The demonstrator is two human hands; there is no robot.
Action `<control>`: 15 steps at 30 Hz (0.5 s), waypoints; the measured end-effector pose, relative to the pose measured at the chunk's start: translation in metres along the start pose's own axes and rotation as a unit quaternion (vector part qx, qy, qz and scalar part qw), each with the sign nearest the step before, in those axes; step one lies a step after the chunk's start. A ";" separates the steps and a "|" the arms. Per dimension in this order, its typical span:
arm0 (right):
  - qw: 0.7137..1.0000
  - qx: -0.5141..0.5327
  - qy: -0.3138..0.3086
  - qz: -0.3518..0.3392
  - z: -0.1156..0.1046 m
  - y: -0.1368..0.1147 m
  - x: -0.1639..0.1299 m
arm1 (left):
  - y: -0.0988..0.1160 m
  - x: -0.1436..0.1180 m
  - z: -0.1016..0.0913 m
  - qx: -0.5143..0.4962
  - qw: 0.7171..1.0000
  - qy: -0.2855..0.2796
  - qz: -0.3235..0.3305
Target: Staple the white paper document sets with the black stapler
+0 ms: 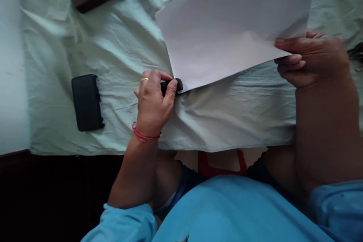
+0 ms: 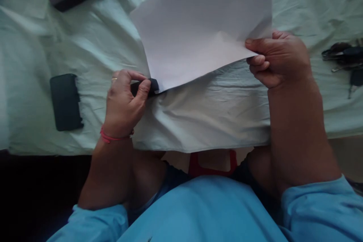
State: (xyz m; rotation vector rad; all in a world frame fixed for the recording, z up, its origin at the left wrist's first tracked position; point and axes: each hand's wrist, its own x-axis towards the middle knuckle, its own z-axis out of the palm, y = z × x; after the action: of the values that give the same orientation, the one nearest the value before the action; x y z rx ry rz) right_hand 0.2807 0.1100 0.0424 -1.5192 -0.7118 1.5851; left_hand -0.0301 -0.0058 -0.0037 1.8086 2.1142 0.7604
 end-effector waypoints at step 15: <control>0.978 -0.164 0.037 -0.127 -0.016 0.028 0.032 | -0.007 0.008 -0.005 -0.026 0.999 -0.015 0.022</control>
State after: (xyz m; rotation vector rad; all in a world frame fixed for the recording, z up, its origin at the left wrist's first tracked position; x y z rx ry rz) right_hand 0.2932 0.1207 0.0006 -1.6341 -1.1197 1.2569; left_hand -0.0403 0.0005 -0.0020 1.8350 2.0237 0.7870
